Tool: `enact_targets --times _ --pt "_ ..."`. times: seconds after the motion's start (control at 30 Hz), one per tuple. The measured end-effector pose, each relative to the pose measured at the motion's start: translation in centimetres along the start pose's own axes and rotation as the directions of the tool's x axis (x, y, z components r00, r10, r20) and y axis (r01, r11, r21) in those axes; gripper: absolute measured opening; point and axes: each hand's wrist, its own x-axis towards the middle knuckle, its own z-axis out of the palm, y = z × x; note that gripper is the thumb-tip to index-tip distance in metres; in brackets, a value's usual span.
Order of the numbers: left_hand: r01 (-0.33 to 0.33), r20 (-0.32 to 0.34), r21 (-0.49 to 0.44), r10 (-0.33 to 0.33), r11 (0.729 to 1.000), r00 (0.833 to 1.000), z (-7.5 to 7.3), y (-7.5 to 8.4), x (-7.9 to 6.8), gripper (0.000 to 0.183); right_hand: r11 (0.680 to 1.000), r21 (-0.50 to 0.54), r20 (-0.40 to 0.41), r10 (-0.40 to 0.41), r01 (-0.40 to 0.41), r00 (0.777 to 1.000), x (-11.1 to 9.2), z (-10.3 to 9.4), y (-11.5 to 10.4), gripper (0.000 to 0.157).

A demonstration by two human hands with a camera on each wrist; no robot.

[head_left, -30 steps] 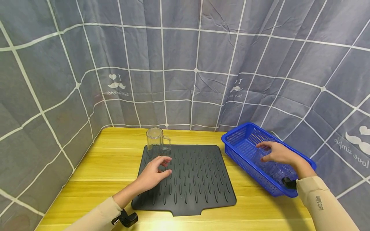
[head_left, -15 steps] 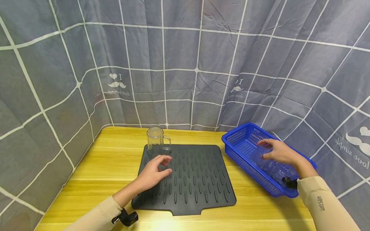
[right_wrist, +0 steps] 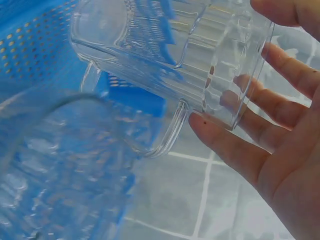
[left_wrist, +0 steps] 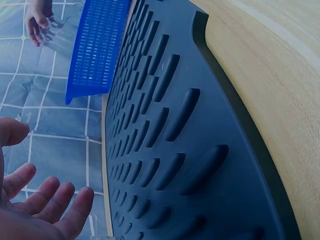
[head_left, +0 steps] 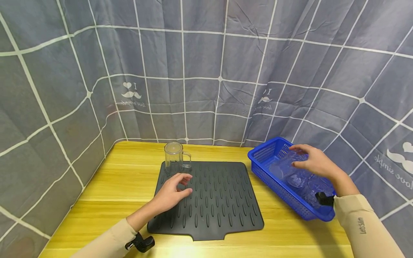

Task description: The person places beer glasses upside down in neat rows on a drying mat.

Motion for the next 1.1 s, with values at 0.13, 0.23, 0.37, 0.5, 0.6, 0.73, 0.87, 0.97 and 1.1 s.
enact_targets --times 0.13,0.23,0.37,0.5,0.6,0.73,0.87,0.97,1.1 --pt "0.004 0.005 0.002 -0.004 1.0 1.0 -0.1 -0.1 0.1 0.042 0.999 -0.004 -0.055 -0.036 0.036 0.998 0.2 -0.8 -0.9 0.055" --pt "0.004 0.004 -0.003 -0.004 1.0 1.0 -0.1 -0.1 0.2 0.042 0.998 -0.013 -0.09 -0.07 0.069 0.994 0.3 -1.3 -1.6 0.055" --pt "-0.003 0.003 -0.007 0.003 1.0 1.0 -0.1 0.0 0.1 0.042 0.996 -0.012 -0.099 -0.088 0.087 0.991 0.3 -1.6 -2.4 0.055" --pt "-0.003 0.005 -0.011 0.003 1.0 1.0 0.0 0.0 0.1 0.042 0.998 -0.014 -0.118 -0.067 0.066 0.991 0.3 -1.9 -3.0 0.054" --pt "0.001 0.003 -0.006 -0.001 1.0 1.0 0.0 -0.2 0.1 0.042 0.999 0.003 -0.129 -0.036 0.036 0.991 0.2 -2.0 -3.4 0.054" --pt "0.006 -0.002 -0.005 -0.007 1.0 1.0 0.0 -0.3 0.1 0.042 0.998 0.06 -0.118 -0.004 0.012 0.993 0.1 -2.3 -3.8 0.054" --pt "0.006 0.003 -0.006 -0.006 1.0 1.0 0.0 -0.4 0.2 0.042 0.991 0.129 -0.114 -0.009 0.023 0.993 -0.1 -2.2 -4.0 0.054" --pt "0.006 0.001 -0.001 -0.006 1.0 1.0 0.0 -0.4 0.2 0.042 0.981 0.183 -0.125 -0.044 0.066 0.991 -0.2 -2.0 -4.1 0.054" --pt "0.008 -0.002 -0.011 -0.008 1.0 1.0 0.1 -0.2 0.3 0.042 0.959 0.261 -0.135 -0.077 0.11 0.988 -0.2 -1.4 -4.3 0.055"
